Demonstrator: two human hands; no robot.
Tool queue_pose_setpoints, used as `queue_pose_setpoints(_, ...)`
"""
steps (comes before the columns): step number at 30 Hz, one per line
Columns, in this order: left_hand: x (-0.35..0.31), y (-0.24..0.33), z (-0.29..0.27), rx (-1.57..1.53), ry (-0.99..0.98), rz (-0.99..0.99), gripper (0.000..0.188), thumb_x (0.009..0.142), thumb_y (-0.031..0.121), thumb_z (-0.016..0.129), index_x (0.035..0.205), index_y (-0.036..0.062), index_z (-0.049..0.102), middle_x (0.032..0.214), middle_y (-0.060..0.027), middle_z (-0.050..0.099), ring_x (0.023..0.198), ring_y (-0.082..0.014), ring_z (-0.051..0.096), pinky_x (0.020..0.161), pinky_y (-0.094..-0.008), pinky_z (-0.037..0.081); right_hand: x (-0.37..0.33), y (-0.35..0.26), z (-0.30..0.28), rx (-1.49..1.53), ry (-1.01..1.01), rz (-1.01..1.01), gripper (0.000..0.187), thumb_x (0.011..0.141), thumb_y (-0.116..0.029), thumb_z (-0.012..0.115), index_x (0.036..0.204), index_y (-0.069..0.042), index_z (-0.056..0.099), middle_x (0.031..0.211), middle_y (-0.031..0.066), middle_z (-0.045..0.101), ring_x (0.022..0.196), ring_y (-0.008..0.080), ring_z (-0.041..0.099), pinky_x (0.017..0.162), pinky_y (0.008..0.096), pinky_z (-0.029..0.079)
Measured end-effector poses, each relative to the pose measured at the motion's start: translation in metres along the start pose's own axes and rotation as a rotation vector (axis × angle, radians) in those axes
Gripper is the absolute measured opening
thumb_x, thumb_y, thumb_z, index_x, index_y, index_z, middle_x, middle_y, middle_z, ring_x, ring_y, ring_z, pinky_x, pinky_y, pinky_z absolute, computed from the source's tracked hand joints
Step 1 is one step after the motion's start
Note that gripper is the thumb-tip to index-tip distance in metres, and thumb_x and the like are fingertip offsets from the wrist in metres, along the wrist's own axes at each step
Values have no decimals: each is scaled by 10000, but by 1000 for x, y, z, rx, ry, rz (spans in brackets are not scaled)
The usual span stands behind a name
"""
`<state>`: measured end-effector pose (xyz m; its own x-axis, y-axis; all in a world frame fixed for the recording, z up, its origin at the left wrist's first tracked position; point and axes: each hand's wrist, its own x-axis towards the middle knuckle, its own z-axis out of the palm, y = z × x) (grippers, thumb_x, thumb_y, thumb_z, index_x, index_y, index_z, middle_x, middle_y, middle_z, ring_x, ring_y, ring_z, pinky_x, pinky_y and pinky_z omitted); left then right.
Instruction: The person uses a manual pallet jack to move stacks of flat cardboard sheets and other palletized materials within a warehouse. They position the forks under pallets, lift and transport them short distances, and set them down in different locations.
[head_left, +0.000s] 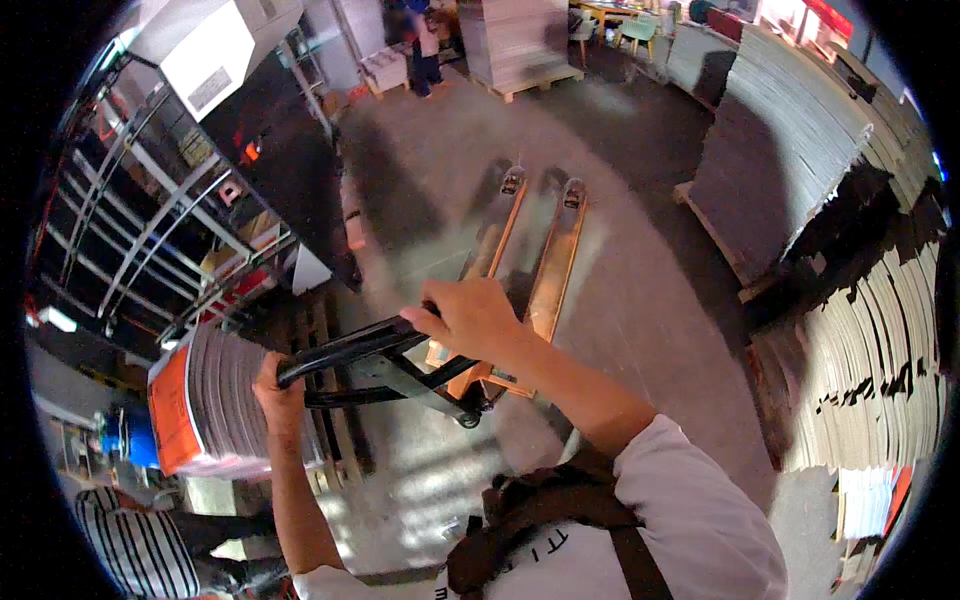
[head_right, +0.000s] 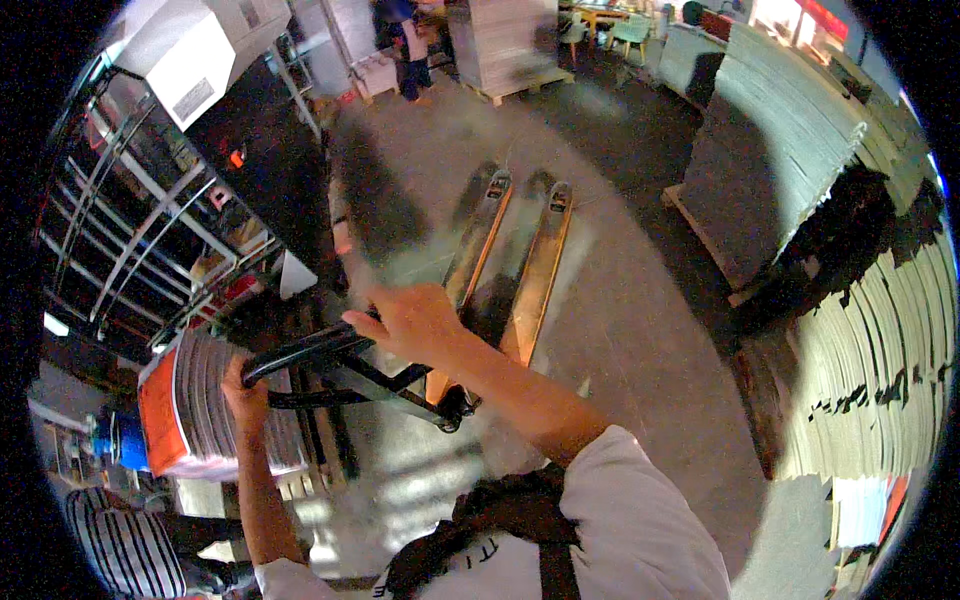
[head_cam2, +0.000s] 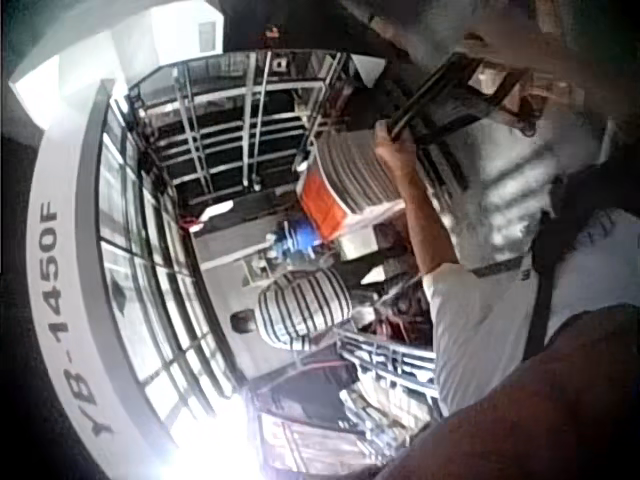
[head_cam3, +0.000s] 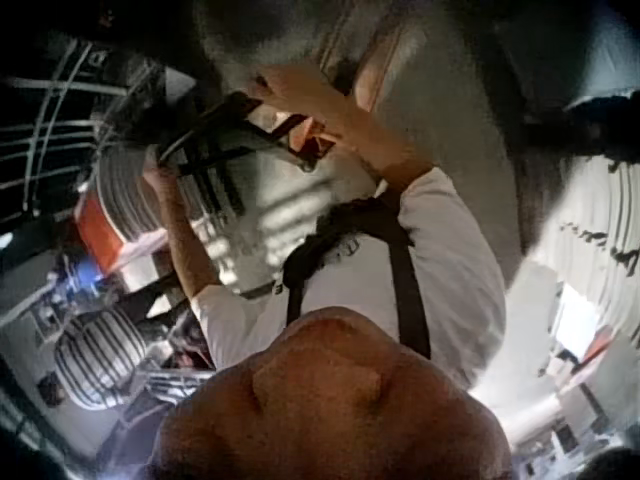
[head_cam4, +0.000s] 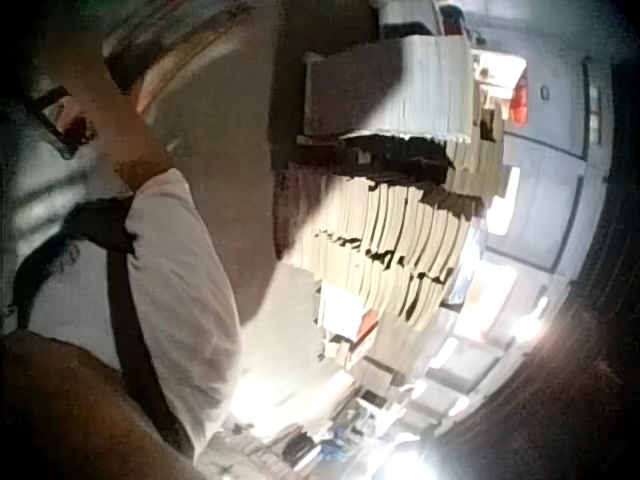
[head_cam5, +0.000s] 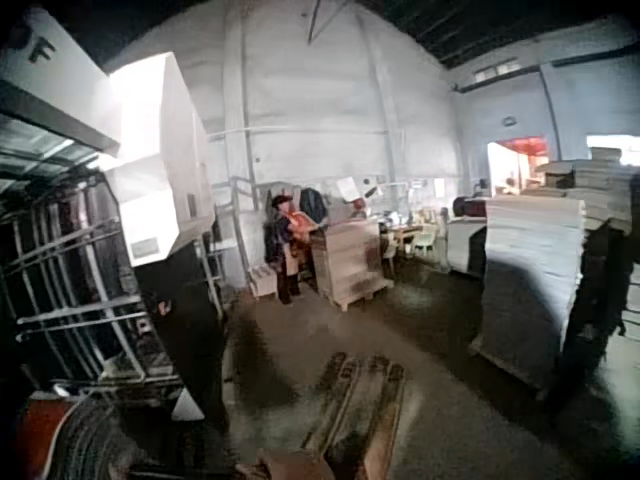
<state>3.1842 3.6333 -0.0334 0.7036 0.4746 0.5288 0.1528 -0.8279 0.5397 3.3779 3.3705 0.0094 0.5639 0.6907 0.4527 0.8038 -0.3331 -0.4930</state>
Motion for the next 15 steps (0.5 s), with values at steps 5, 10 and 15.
queue_pose_setpoints(5,90,-43,47,-118,19,114,174,675,-65,630,780,18,517,644,-128,479,566,-221,470,564,-289,428,61,37,30,-75,233,-75,397,877,-423,607,696,-71,585,544,110,560,504,303,588,447,407,441)
queue_pose_setpoints(10,181,-93,90,-131,-15,105,188,671,-62,627,770,5,481,641,-113,468,577,-231,465,572,-293,423,118,54,50,-144,349,-74,444,867,-430,621,643,-62,514,521,117,522,478,308,565,441,407,440)
queue_pose_setpoints(15,263,-87,153,-170,19,271,212,798,-10,658,730,10,458,621,-99,467,580,-186,402,554,-297,413,162,99,52,-120,286,11,429,865,-450,614,729,-48,547,612,125,599,530,303,615,486,427,488)
